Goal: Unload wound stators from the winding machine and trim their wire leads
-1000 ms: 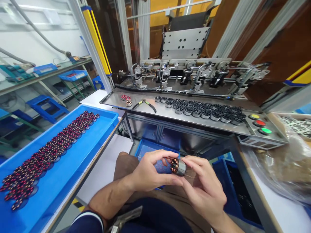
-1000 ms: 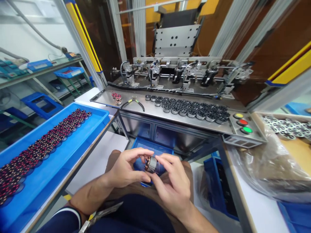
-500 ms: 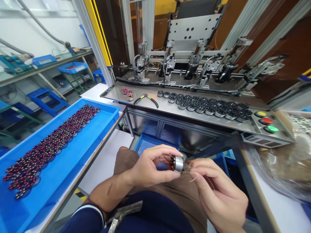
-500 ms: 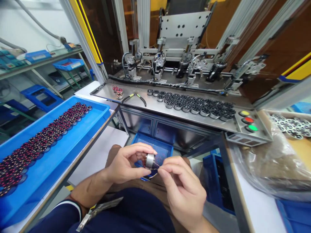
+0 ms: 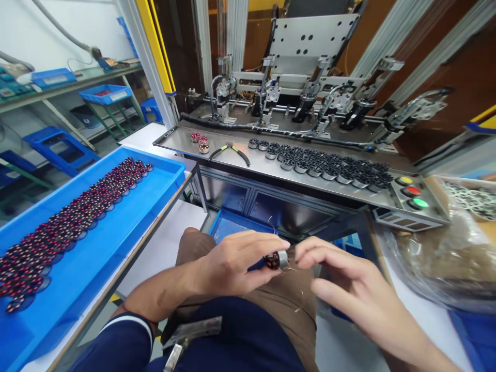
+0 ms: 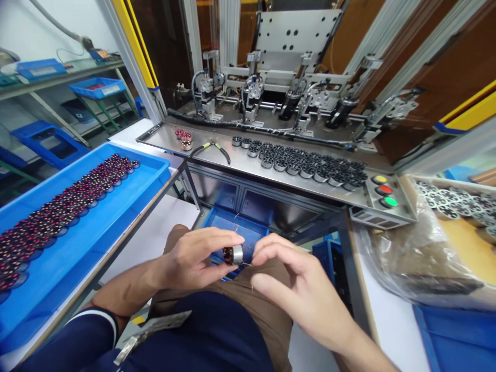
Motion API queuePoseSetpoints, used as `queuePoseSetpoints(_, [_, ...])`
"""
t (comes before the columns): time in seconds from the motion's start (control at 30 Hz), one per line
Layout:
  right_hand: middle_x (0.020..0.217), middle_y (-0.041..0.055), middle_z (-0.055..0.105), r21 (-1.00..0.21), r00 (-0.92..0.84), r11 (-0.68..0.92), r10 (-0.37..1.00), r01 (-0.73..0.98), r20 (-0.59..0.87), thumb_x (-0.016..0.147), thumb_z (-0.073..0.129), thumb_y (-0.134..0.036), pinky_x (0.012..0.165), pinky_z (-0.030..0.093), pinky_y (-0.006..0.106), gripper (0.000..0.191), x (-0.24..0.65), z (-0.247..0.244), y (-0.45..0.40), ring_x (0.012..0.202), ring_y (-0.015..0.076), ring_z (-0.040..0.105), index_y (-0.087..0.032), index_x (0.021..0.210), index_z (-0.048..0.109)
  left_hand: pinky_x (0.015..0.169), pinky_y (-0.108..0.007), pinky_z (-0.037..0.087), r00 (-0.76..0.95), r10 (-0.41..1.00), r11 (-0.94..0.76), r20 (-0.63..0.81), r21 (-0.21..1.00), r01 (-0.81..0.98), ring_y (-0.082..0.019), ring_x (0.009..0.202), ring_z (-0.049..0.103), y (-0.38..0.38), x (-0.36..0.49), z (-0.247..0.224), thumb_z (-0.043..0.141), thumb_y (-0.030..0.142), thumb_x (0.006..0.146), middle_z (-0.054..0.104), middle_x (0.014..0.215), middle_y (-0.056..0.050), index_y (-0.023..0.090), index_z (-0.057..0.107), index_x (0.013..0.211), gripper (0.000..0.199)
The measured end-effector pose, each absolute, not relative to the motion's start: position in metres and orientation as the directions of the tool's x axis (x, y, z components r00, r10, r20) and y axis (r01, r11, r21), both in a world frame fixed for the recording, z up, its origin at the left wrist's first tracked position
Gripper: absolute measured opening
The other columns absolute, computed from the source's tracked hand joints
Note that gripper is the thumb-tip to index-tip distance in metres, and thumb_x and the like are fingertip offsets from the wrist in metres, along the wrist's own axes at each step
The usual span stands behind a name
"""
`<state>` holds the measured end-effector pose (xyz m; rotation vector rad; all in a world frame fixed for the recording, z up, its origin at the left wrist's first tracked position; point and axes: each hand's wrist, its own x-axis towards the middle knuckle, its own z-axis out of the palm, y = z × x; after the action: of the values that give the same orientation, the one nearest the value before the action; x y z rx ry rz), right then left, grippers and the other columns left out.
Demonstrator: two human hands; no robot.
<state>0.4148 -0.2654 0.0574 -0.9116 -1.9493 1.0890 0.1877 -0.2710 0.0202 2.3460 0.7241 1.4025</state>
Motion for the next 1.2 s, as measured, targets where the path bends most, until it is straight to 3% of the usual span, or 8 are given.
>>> queuePoseSetpoints(0.23, [0.081,0.0040,0.069,-0.775,-0.656,0.542,0.719,0.326,0.228,0.102,0.054,-0.033,0.063,0.055,0.027,0.028,0.404,0.073,-0.259,0.072,0.0177,0.068,-0.023,0.078,0.066,0.092,-0.030,0.060,0.462,0.591,-0.784,0.662,0.605,0.135,-0.021,0.102,0.075,-0.275,0.178,0.024,0.068,0.016,0.088,0.077,0.111,-0.013,0.020,0.064,0.128,0.041])
queuePoseSetpoints(0.53, [0.094,0.0114,0.070,-0.239,-0.674,0.887,0.456,0.394,0.581,0.098,0.064,-0.036,0.066,0.055,0.035,0.016,0.394,0.079,-0.261,0.079,0.0239,0.067,-0.021,0.104,0.064,0.090,-0.028,0.061,0.342,0.655,-0.752,0.674,0.624,0.213,-0.022,0.098,0.075,-0.280,0.167,0.021,0.071,0.015,0.083,0.077,0.105,-0.014,0.015,0.070,0.114,0.030])
queuePoseSetpoints(0.6, [0.084,0.0077,0.068,-0.200,-0.725,0.929,0.369,0.313,0.582,0.099,0.060,-0.023,0.061,0.051,0.033,0.005,0.377,0.073,-0.267,0.070,0.0199,0.062,-0.019,0.098,0.063,0.091,-0.028,0.061,0.330,0.658,-0.751,0.676,0.616,0.236,-0.021,0.099,0.075,-0.282,0.165,0.020,0.069,0.013,0.083,0.077,0.106,-0.014,0.015,0.070,0.114,0.031])
queuePoseSetpoints(0.73, [0.078,0.0039,0.066,-0.272,-0.796,0.941,0.319,0.201,0.514,0.099,0.048,-0.009,0.060,0.046,0.030,0.019,0.363,0.063,-0.249,0.066,0.0163,0.056,-0.019,0.091,0.061,0.091,-0.028,0.061,0.264,0.698,-0.715,0.666,0.668,0.206,-0.021,0.098,0.074,-0.287,0.146,0.016,0.071,0.014,0.083,0.077,0.105,-0.013,0.016,0.071,0.113,0.031])
queuePoseSetpoints(0.83, [0.084,0.0043,0.068,-0.472,-0.831,0.854,0.418,0.220,0.368,0.100,0.057,-0.027,0.070,0.051,0.032,0.015,0.349,0.071,-0.197,0.075,0.0186,0.063,-0.022,0.088,0.064,0.087,-0.030,0.062,0.139,0.764,-0.645,0.630,0.739,0.195,-0.022,0.095,0.075,-0.292,0.127,0.009,0.078,0.018,0.079,0.078,0.101,-0.013,0.017,0.073,0.109,0.030])
queuePoseSetpoints(0.93, [0.104,0.0089,0.073,-0.540,-0.488,0.496,0.856,0.680,0.170,0.083,0.079,-0.037,0.093,0.052,0.038,0.026,0.300,0.078,-0.132,0.100,0.0265,0.068,-0.020,0.100,0.069,0.077,-0.029,0.063,-0.036,0.806,-0.570,0.591,0.790,0.226,-0.023,0.096,0.075,-0.296,0.116,0.002,0.081,0.020,0.076,0.078,0.103,-0.013,0.017,0.074,0.106,0.031])
queuePoseSetpoints(1.03, [0.141,0.0234,0.056,-0.513,-0.286,0.327,0.945,0.793,0.159,0.086,0.074,-0.044,0.112,0.040,0.049,0.063,0.234,0.071,-0.081,0.135,0.0374,0.049,-0.010,0.136,0.054,0.069,-0.025,0.062,-0.141,0.809,-0.523,0.571,0.808,0.272,-0.022,0.096,0.074,-0.298,0.115,-0.004,0.080,0.019,0.076,0.077,0.108,-0.013,0.018,0.074,0.106,0.030])
queuePoseSetpoints(1.2, [0.138,0.0371,0.050,-0.477,-0.092,0.085,0.996,0.875,0.010,0.077,0.077,-0.057,0.100,0.042,0.071,0.086,0.177,0.047,-0.043,0.131,0.0549,0.047,-0.004,0.138,0.048,0.068,-0.026,0.063,-0.238,0.774,-0.495,0.586,0.795,0.350,-0.021,0.093,0.075,-0.301,0.105,-0.015,0.077,0.018,0.078,0.077,0.106,-0.013,0.017,0.074,0.106,0.028])
